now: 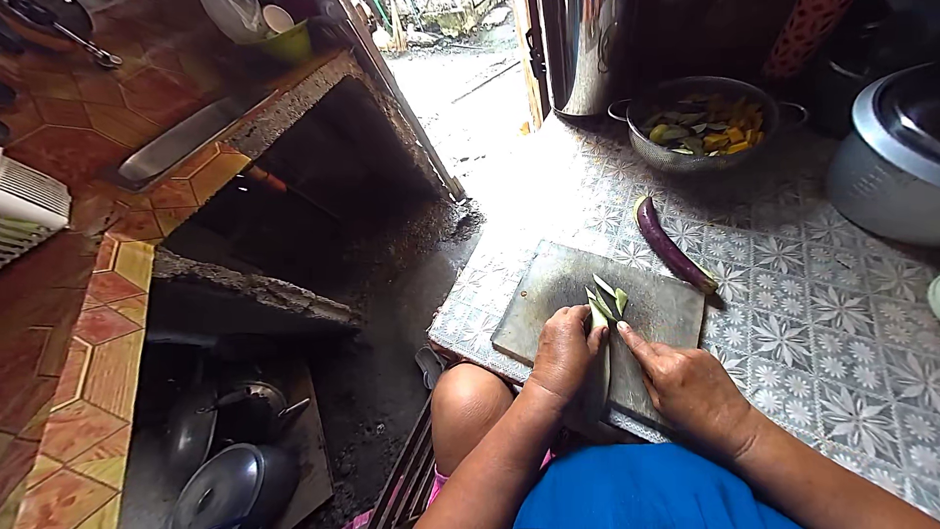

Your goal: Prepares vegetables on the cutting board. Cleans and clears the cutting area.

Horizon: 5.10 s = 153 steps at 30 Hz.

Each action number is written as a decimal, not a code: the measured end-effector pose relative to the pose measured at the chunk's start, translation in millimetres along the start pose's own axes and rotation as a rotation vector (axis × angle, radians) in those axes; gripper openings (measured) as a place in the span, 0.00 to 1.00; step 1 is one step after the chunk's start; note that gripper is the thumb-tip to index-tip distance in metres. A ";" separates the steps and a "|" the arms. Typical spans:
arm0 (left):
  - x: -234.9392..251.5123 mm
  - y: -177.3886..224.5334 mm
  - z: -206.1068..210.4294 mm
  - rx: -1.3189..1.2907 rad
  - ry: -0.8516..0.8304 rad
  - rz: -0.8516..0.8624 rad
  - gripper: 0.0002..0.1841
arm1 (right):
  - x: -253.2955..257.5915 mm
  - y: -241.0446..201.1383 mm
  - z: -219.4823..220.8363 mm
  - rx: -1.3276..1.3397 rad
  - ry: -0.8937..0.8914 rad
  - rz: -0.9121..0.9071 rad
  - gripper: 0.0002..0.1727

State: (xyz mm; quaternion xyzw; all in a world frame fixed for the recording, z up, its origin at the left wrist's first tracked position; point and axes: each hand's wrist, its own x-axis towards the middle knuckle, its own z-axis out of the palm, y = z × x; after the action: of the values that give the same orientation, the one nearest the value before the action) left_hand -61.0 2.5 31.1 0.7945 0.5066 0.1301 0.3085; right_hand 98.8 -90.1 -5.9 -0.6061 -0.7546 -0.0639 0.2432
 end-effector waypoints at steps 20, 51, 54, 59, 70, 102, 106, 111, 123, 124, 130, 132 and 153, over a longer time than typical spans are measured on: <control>-11.1 -5.1 -1.7 0.005 -0.002 0.022 0.25 | 2.6 -1.6 -2.3 0.080 -0.079 0.128 0.29; -10.6 -6.8 7.0 0.012 0.086 0.050 0.20 | 3.9 -5.7 -9.2 0.098 -0.126 0.139 0.32; -6.7 -5.5 9.9 -0.014 0.110 0.059 0.19 | 1.0 -6.7 -11.2 0.057 -0.039 0.067 0.32; -3.5 -3.2 13.2 -0.025 0.120 0.061 0.18 | 1.5 -11.7 -11.3 -0.048 -0.040 0.028 0.30; -1.6 -5.1 13.7 -0.002 0.100 0.086 0.15 | 15.6 -10.6 -6.2 -0.053 -0.147 0.053 0.28; -5.6 -6.3 17.5 0.016 0.143 0.109 0.17 | 18.9 -10.7 -4.5 -0.004 -0.164 0.055 0.26; -12.5 -2.6 13.2 0.022 0.085 0.089 0.23 | 25.9 -8.9 3.5 0.004 -0.182 0.074 0.27; -16.1 -0.9 10.4 0.029 0.052 0.058 0.25 | 10.1 -10.3 -1.8 -0.016 -0.134 0.074 0.27; -7.7 -6.8 18.0 -0.024 0.152 0.085 0.18 | -4.1 -4.1 -10.4 0.018 -0.041 0.002 0.29; -7.5 -7.0 17.7 -0.022 0.153 0.090 0.18 | -3.8 -3.4 -9.8 0.019 -0.039 -0.006 0.29; -6.6 -8.4 16.2 -0.030 0.142 0.105 0.17 | -4.7 -1.8 -9.4 0.029 -0.047 -0.020 0.28; -6.9 -7.8 15.4 -0.023 0.126 0.102 0.17 | -2.4 -0.7 -10.4 0.053 -0.073 -0.018 0.29; -14.3 -6.2 12.6 -0.009 0.134 0.091 0.23 | -9.7 6.1 -5.0 0.154 -0.049 0.069 0.29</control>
State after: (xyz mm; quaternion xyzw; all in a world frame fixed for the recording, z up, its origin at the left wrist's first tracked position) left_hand -65.4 -12.8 19.1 0.8048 0.4891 0.1989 0.2712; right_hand 107.5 -99.1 -7.0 -0.6126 -0.7417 0.0176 0.2725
